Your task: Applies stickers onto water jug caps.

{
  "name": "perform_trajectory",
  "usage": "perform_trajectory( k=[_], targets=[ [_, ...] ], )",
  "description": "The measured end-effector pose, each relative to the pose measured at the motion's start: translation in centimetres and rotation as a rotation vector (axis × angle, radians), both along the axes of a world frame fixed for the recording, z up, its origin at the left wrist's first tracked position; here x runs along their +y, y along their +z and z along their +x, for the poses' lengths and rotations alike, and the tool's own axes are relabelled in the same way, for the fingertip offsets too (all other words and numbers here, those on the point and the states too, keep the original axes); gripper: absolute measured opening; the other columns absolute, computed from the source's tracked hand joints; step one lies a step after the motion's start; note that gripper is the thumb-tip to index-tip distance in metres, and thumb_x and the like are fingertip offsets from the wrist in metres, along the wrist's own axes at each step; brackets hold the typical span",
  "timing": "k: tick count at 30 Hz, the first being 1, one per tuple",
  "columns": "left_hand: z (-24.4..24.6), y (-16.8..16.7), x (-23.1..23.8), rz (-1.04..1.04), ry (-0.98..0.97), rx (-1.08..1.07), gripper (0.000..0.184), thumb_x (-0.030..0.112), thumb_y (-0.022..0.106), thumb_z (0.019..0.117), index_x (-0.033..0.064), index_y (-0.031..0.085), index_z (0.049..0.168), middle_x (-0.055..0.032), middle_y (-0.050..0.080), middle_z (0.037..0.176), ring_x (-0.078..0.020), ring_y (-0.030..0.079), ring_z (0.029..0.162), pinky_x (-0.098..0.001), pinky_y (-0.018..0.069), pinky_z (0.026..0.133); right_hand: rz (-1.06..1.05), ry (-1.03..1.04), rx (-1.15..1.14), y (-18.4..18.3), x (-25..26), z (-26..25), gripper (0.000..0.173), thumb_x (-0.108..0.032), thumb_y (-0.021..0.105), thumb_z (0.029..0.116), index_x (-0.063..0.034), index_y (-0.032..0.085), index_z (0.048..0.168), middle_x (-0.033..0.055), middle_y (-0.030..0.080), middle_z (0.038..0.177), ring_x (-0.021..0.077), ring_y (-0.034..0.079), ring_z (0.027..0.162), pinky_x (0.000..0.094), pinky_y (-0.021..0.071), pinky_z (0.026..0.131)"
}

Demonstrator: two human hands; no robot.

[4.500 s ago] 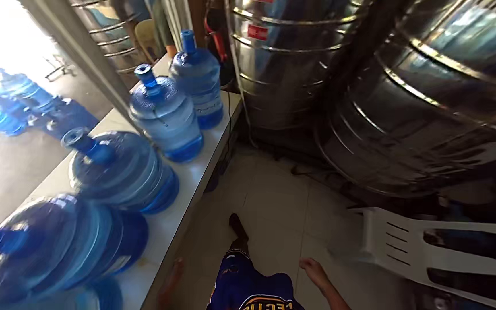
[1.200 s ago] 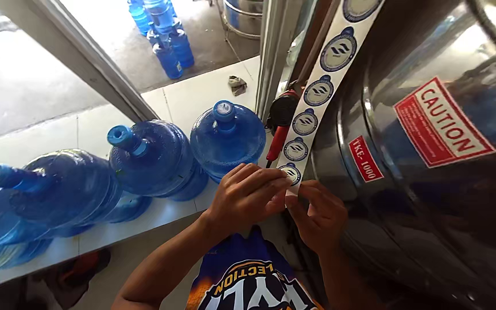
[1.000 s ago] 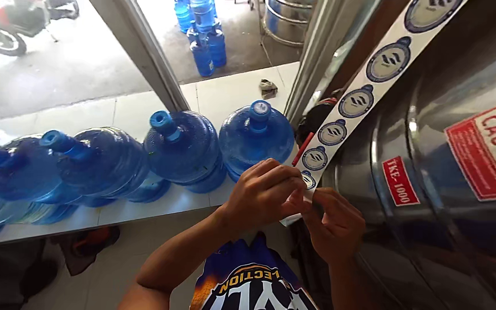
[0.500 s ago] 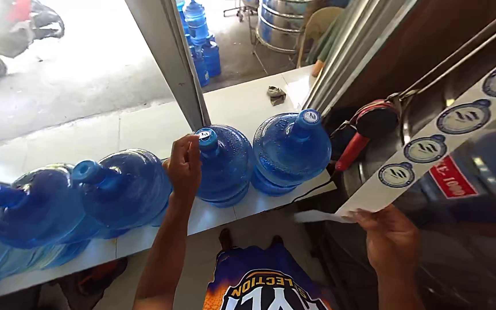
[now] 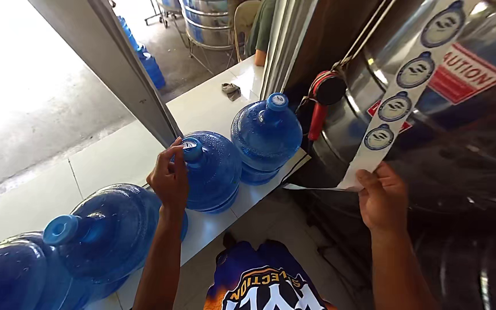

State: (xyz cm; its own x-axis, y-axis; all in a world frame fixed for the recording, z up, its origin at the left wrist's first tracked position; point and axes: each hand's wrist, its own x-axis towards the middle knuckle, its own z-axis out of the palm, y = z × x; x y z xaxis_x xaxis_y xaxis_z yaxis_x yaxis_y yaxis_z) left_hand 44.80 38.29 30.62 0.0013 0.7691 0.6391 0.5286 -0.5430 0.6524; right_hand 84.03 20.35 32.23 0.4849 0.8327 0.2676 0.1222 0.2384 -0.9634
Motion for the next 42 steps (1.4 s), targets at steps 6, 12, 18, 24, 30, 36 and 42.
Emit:
perform_trajectory(
  k=[6,12,18,24,30,36,42],
  targets=[
    [-0.6,0.4,-0.5,-0.04,0.019,0.084,0.031,0.027,0.048,0.1084,0.012,0.071,0.124,-0.0035,0.066,0.139,-0.01,0.072,0.079,-0.0302,0.0595,0.063,0.064,0.087,0.064,-0.6,-0.1,0.8,0.013,-0.018,0.063,0.0987,-0.0164,0.065,0.112,-0.0067,0.071,0.094,0.0061,0.069,0.087,0.0274,0.0603,0.082],
    [7.2,3.7,-7.0,0.237,-0.039,0.11,0.028,0.02,0.05,0.1038,0.002,0.071,0.109,-0.0158,0.068,0.127,-0.02,0.066,0.113,-0.0328,0.0552,0.081,0.187,-0.018,-0.063,-0.7,-2.2,2.2,0.013,-0.016,0.066,0.0987,-0.0124,0.07,0.11,-0.0057,0.071,0.091,0.0057,0.068,0.079,0.0284,0.0615,0.074],
    [20.1,3.1,-15.8,0.226,-0.503,0.104,0.01,0.011,0.07,0.0913,0.0092,0.077,0.099,-0.0059,0.074,0.111,-0.0178,0.069,0.103,-0.0362,0.0581,0.088,0.185,0.084,0.017,-7.7,-4.4,3.3,0.005,-0.009,0.067,0.0968,-0.0075,0.07,0.1,0.0005,0.072,0.093,0.0108,0.07,0.085,0.0324,0.0619,0.08],
    [24.0,-3.2,-19.0,-0.084,-0.717,0.314,0.02,0.013,0.069,0.0955,0.0117,0.076,0.114,-0.0022,0.073,0.117,-0.0129,0.068,0.11,-0.0315,0.0584,0.094,-0.058,0.265,0.196,-14.2,-11.2,2.7,0.042,-0.009,0.07,0.0927,0.0063,0.061,0.131,0.0068,0.071,0.1,0.0133,0.07,0.088,0.0324,0.0613,0.081],
    [21.8,-2.0,-22.3,-0.095,-0.786,0.245,0.016,0.015,0.074,0.0923,0.0084,0.078,0.106,-0.0043,0.075,0.111,-0.0123,0.07,0.104,-0.0295,0.0607,0.089,0.079,0.263,0.091,-9.8,-15.5,0.1,0.017,-0.008,0.069,0.0945,-0.0041,0.072,0.111,0.0028,0.073,0.104,0.0119,0.07,0.096,0.0321,0.0608,0.088],
    [18.0,0.4,-23.3,0.048,-0.762,0.217,0.015,0.015,0.076,0.0908,0.0057,0.078,0.102,-0.0078,0.076,0.11,-0.0143,0.073,0.101,-0.0284,0.0614,0.086,0.159,0.153,-0.112,-6.8,-15.9,-5.1,0.012,-0.015,0.071,0.095,-0.012,0.074,0.106,-0.0018,0.072,0.102,0.0092,0.068,0.097,0.0297,0.0599,0.088],
    [12.4,2.4,-21.7,0.181,-0.795,0.177,0.012,0.016,0.079,0.0862,0.0052,0.078,0.091,-0.0085,0.076,0.101,-0.0161,0.072,0.094,-0.0298,0.0606,0.082,0.201,0.047,-0.336,-4.1,-15.0,-11.9,0.013,-0.024,0.069,0.0977,-0.0144,0.073,0.105,-0.0047,0.068,0.096,0.0055,0.064,0.092,0.0264,0.0575,0.085]
  ],
)
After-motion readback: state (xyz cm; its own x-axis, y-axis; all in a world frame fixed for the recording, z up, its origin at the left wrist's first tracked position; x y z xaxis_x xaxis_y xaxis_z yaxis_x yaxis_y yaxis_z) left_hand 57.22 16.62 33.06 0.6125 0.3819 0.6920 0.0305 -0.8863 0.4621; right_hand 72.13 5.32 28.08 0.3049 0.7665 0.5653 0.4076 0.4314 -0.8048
